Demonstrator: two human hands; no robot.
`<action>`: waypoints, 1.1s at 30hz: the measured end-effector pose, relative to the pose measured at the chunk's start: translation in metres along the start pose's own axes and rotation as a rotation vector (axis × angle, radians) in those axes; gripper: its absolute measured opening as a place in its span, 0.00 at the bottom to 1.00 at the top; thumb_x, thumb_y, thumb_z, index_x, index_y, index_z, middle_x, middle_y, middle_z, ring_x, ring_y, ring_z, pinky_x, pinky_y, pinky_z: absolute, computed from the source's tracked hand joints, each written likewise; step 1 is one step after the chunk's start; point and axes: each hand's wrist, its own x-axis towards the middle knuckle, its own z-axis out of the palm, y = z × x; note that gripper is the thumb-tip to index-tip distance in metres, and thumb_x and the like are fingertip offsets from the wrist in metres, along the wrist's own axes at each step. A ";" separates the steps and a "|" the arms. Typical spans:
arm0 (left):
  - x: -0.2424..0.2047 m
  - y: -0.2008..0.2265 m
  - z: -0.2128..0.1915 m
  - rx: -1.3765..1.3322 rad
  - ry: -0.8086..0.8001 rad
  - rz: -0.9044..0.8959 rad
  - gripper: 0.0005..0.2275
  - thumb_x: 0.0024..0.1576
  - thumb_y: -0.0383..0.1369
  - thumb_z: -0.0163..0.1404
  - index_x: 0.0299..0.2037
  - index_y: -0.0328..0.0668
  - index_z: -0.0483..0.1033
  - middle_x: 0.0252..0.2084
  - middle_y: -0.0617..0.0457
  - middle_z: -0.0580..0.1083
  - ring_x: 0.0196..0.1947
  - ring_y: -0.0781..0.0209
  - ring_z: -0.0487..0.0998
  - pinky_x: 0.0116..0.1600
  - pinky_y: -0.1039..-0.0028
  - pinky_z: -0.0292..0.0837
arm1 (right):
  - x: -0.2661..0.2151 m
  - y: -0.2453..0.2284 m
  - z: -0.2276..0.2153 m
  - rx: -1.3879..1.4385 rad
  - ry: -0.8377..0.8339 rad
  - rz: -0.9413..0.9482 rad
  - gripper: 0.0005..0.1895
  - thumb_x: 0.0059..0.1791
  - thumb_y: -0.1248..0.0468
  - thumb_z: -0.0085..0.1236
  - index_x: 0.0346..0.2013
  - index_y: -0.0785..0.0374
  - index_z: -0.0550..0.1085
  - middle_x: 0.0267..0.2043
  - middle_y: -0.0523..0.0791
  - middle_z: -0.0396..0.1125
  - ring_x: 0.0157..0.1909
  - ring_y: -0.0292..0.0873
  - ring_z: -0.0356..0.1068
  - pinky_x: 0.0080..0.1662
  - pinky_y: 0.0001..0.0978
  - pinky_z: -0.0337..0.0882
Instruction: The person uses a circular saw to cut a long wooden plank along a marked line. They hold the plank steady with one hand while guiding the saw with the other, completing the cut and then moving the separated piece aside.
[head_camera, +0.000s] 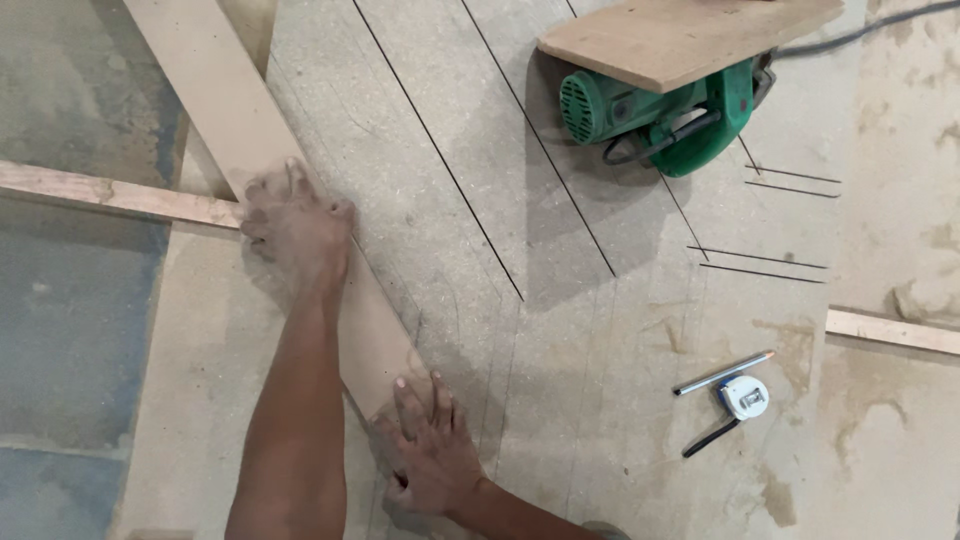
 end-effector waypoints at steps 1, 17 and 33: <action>0.000 -0.001 0.001 -0.005 -0.003 -0.009 0.34 0.56 0.45 0.53 0.74 0.52 0.58 0.72 0.34 0.46 0.61 0.25 0.58 0.62 0.39 0.61 | -0.001 -0.001 0.000 -0.007 0.004 0.001 0.44 0.35 0.49 0.62 0.66 0.53 0.66 0.75 0.62 0.40 0.71 0.82 0.34 0.60 0.78 0.48; -0.001 0.001 -0.005 -0.045 -0.022 -0.022 0.36 0.53 0.43 0.57 0.74 0.51 0.59 0.70 0.34 0.46 0.61 0.22 0.59 0.61 0.39 0.62 | 0.002 0.001 0.002 0.013 -0.072 -0.002 0.45 0.35 0.50 0.61 0.67 0.54 0.66 0.74 0.64 0.36 0.71 0.83 0.31 0.60 0.79 0.44; 0.005 -0.003 0.004 0.006 -0.028 -0.006 0.36 0.55 0.44 0.55 0.75 0.51 0.56 0.70 0.32 0.45 0.60 0.19 0.58 0.60 0.37 0.63 | -0.001 -0.001 0.000 -0.002 -0.042 -0.001 0.46 0.35 0.49 0.62 0.69 0.51 0.64 0.75 0.60 0.38 0.71 0.82 0.33 0.60 0.78 0.46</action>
